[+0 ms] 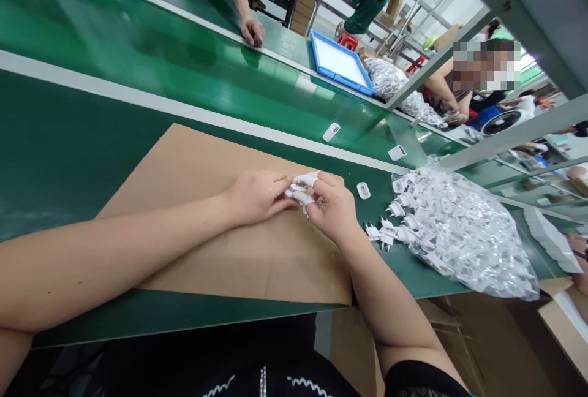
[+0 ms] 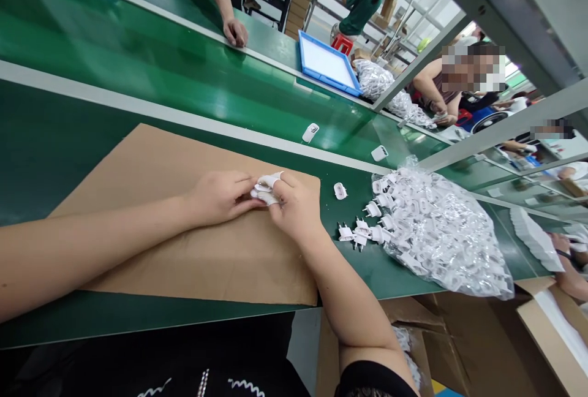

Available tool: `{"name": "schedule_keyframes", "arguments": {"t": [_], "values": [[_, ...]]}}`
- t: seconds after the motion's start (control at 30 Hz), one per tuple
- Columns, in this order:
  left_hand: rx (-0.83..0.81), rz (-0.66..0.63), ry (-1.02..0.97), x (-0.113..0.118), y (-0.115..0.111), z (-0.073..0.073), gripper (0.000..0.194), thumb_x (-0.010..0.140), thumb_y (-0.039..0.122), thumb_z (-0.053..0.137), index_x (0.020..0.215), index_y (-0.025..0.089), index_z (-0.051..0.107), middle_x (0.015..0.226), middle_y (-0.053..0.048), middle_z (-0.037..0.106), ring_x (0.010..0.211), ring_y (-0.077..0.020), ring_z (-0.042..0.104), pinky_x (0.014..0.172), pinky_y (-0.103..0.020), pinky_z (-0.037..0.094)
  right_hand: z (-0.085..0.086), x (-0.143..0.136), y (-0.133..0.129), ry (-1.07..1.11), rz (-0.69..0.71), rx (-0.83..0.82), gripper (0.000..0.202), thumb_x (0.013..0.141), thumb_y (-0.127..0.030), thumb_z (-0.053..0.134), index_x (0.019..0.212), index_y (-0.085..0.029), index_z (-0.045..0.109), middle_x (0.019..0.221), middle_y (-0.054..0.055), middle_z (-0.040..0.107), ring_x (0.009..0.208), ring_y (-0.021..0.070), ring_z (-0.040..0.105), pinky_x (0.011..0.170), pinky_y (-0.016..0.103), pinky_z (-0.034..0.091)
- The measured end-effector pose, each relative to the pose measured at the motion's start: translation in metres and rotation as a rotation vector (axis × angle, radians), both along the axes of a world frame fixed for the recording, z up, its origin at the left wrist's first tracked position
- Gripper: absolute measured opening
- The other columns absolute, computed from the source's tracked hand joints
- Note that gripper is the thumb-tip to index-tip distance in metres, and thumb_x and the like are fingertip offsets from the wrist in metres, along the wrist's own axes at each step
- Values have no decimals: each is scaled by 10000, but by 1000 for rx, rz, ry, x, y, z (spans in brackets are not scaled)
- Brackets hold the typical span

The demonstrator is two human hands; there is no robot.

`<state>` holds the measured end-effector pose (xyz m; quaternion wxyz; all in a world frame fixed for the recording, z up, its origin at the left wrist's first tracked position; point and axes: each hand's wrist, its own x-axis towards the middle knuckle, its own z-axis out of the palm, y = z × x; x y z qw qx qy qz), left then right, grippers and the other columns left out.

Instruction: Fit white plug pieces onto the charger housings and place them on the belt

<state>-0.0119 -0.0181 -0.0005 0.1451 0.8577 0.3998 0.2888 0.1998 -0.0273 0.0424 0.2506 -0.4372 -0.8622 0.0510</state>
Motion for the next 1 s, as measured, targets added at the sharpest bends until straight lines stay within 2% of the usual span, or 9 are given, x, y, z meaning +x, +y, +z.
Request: {"name": "schedule_keyframes", "arguments": {"t": [0.13, 0.27, 0.37, 0.43, 0.53, 0.63, 0.7, 0.83, 1.0], "values": [[95, 29, 171, 1, -2, 0, 501, 1039, 578, 455, 1083, 152, 716, 910, -145, 725, 874, -279, 678, 688, -358, 456, -5, 0, 0, 4, -28, -37, 266, 821, -156, 590, 1039, -232, 720, 965, 56, 698, 727, 179, 593, 609, 275, 410], [73, 54, 169, 1, -1, 4, 498, 1019, 588, 469, 993, 159, 721, 871, -142, 719, 866, -283, 680, 671, -353, 442, -8, -2, -1, 85, -64, -90, 258, 783, -150, 603, 998, -234, 718, 968, 51, 692, 693, 172, 567, 599, 286, 399], [-98, 30, 43, 0, 2, 9, 451, 959, 599, 560, 870, 180, 702, 838, -94, 719, 778, -236, 663, 643, -326, 428, -9, -2, 0, 286, -70, -196, 278, 793, -224, 648, 1060, -256, 720, 963, 39, 699, 698, 171, 563, 648, 300, 458], [-275, 46, -67, -1, 8, 14, 416, 906, 599, 628, 889, 193, 717, 836, -57, 729, 740, -212, 652, 636, -310, 433, -8, 1, 5, 521, -116, -328, 352, 801, -319, 685, 1149, -269, 699, 968, 26, 697, 678, 158, 557, 660, 310, 491], [-406, 257, -149, -5, 32, 24, 388, 857, 553, 687, 995, 197, 754, 904, -52, 756, 776, -225, 664, 671, -319, 457, -4, 11, 21, 905, -169, -647, 393, 823, -503, 695, 1122, -249, 669, 888, 12, 665, 589, 130, 527, 568, 287, 479], [-367, 510, -107, -12, 72, 33, 420, 843, 534, 710, 1063, 180, 758, 993, -91, 763, 860, -270, 676, 720, -351, 471, 1, 26, 38, 1039, -113, -958, 437, 866, -672, 621, 894, -236, 608, 729, 7, 604, 543, 139, 498, 451, 247, 384], [-324, 617, -66, -18, 102, 37, 437, 856, 524, 703, 1118, 179, 749, 1079, -117, 756, 958, -308, 676, 770, -373, 484, 5, 31, 43, 1111, -78, -1059, 474, 893, -709, 565, 821, -241, 557, 729, 28, 621, 604, 165, 541, 442, 239, 382], [-296, 770, 23, -31, 148, 40, 435, 882, 508, 676, 1164, 180, 725, 1210, -144, 721, 1134, -358, 638, 848, -403, 495, 10, 30, 39, 1301, -29, -1200, 394, 905, -614, 602, 820, -231, 563, 805, 61, 656, 764, 195, 610, 485, 239, 454], [-346, 800, 85, -42, 167, 36, 497, 921, 515, 645, 1241, 134, 649, 1309, -154, 663, 1235, -380, 584, 950, -436, 481, 6, 21, 35, 1373, -23, -1399, 248, 889, -322, 697, 765, -219, 508, 672, -10, 545, 596, 115, 521, 429, 171, 434]]}}
